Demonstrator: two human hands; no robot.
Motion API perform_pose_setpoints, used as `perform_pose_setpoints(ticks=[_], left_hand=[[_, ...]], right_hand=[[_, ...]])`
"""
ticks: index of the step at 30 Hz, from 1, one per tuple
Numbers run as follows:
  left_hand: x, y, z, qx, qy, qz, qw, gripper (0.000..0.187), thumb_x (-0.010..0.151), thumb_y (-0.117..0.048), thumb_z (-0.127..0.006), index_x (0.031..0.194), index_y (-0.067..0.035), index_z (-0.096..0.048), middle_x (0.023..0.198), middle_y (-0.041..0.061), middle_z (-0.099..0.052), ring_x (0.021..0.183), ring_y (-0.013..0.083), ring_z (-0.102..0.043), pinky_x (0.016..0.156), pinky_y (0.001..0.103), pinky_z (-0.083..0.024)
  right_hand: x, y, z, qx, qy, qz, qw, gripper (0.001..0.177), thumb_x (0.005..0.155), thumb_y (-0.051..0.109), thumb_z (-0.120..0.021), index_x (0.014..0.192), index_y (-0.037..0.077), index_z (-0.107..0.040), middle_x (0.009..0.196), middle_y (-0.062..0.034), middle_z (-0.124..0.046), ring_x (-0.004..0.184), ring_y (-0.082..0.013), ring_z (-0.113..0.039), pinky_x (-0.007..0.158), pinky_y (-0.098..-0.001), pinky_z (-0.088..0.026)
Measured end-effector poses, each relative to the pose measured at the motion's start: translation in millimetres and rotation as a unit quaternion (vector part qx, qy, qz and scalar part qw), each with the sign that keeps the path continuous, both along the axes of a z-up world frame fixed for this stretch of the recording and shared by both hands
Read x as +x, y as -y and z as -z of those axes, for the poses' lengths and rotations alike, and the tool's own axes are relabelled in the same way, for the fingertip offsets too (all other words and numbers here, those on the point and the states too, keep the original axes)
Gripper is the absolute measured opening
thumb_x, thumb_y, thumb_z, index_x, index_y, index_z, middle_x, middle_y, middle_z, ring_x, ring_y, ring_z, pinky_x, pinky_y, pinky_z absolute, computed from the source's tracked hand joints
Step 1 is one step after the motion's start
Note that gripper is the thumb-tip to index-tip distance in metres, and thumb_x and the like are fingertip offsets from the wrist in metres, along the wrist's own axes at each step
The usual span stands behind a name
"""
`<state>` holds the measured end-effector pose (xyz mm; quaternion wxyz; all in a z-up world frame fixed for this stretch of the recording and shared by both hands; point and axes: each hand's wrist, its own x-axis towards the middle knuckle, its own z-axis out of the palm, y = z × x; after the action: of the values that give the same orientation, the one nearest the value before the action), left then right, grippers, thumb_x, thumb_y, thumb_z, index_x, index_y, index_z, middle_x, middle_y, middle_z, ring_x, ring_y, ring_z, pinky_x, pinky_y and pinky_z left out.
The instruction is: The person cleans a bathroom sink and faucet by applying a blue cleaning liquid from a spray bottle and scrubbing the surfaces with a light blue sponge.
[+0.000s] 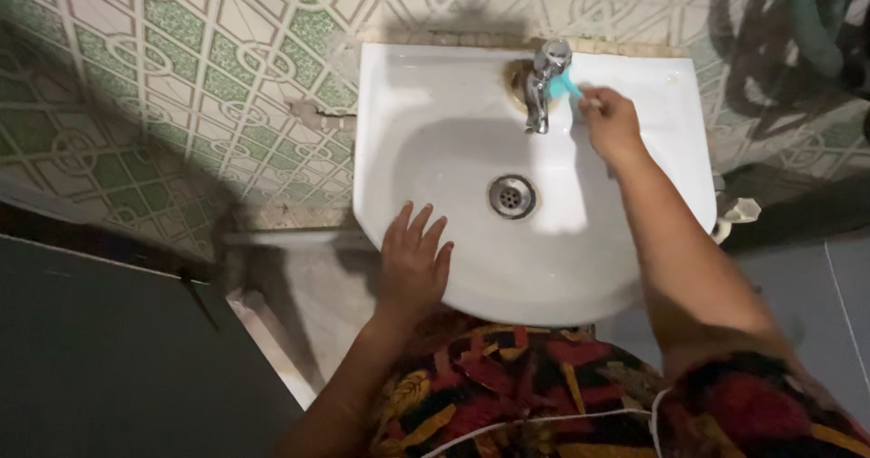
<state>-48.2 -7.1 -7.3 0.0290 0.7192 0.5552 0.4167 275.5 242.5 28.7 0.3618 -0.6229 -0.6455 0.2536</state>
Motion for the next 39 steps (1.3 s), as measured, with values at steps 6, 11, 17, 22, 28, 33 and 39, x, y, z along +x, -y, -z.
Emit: perform_pose_setpoints(ticks=[6,11,17,22,28,33,39], left_hand=[[-1,-3,0,0.017,0.007,0.007,1.000,0.035,0.098,-0.020,-0.066,0.128,-0.002,-0.065,0.139,0.020,-0.059,0.140,0.0452,-0.047,0.114,0.059,-0.037],[0,-3,1,0.020,0.019,0.009,1.000,0.035,0.097,-0.018,-0.066,0.127,-0.001,-0.065,0.138,0.020,-0.060,0.140,0.0454,-0.047,0.115,0.059,-0.037],[-6,-5,6,0.042,0.036,0.028,0.998,0.034,0.097,-0.017,-0.067,0.126,0.000,-0.065,0.137,0.021,-0.060,0.139,0.0466,-0.047,0.114,0.058,-0.038],[-5,-2,-2,0.022,-0.004,0.045,0.999,0.035,0.096,-0.017,-0.067,0.126,0.000,-0.066,0.136,0.021,-0.061,0.138,0.0469,-0.047,0.113,0.060,-0.038],[-8,-11,-8,0.031,-0.033,0.077,0.996,0.032,0.096,-0.018,-0.066,0.124,-0.003,-0.067,0.137,0.018,-0.062,0.140,0.0436,-0.047,0.115,0.060,-0.037],[-8,-17,-10,0.034,-0.023,0.070,0.997,0.030,0.097,-0.016,-0.066,0.124,-0.003,-0.067,0.138,0.017,-0.061,0.142,0.0422,-0.047,0.115,0.055,-0.040],[-4,-20,-15,0.018,-0.009,0.050,0.999,0.034,0.094,-0.015,-0.067,0.126,-0.003,-0.067,0.138,0.017,-0.061,0.139,0.0418,-0.048,0.113,0.053,-0.040]], right_hand=[[6,37,-8,0.030,0.107,-0.050,0.993,0.024,0.104,0.015,-0.060,0.120,0.000,-0.072,0.093,-0.0158,-0.074,0.085,-0.0219,-0.069,0.080,-0.0339,-0.053],[-21,0,-20,0.045,0.167,0.029,0.984,0.025,0.104,0.018,-0.063,0.120,0.001,-0.073,0.097,-0.0234,-0.073,0.087,-0.0330,-0.071,0.081,-0.0398,-0.054],[9,32,-9,0.058,0.125,-0.053,0.989,0.024,0.105,0.017,-0.060,0.120,0.002,-0.069,0.099,-0.0203,-0.074,0.092,-0.0293,-0.072,0.083,-0.0375,-0.053],[-4,13,-9,0.042,0.124,-0.004,0.991,0.021,0.102,0.016,-0.061,0.117,0.003,-0.070,0.090,-0.0195,-0.072,0.079,-0.0262,-0.067,0.075,-0.0392,-0.052],[-25,-5,-5,0.053,0.084,0.041,0.994,0.023,0.102,0.019,-0.063,0.120,0.006,-0.070,0.088,-0.0165,-0.071,0.074,-0.0215,-0.065,0.070,-0.0360,-0.050],[9,42,2,0.037,0.114,-0.026,0.992,0.021,0.104,0.015,-0.059,0.117,0.001,-0.069,0.088,-0.0155,-0.070,0.081,-0.0198,-0.066,0.075,-0.0335,-0.051],[-7,-24,-3,-0.020,-0.028,0.000,0.999,0.021,0.104,0.017,-0.061,0.117,0.003,-0.069,0.083,-0.0020,-0.065,0.070,-0.0110,-0.055,0.062,-0.0289,-0.044]])
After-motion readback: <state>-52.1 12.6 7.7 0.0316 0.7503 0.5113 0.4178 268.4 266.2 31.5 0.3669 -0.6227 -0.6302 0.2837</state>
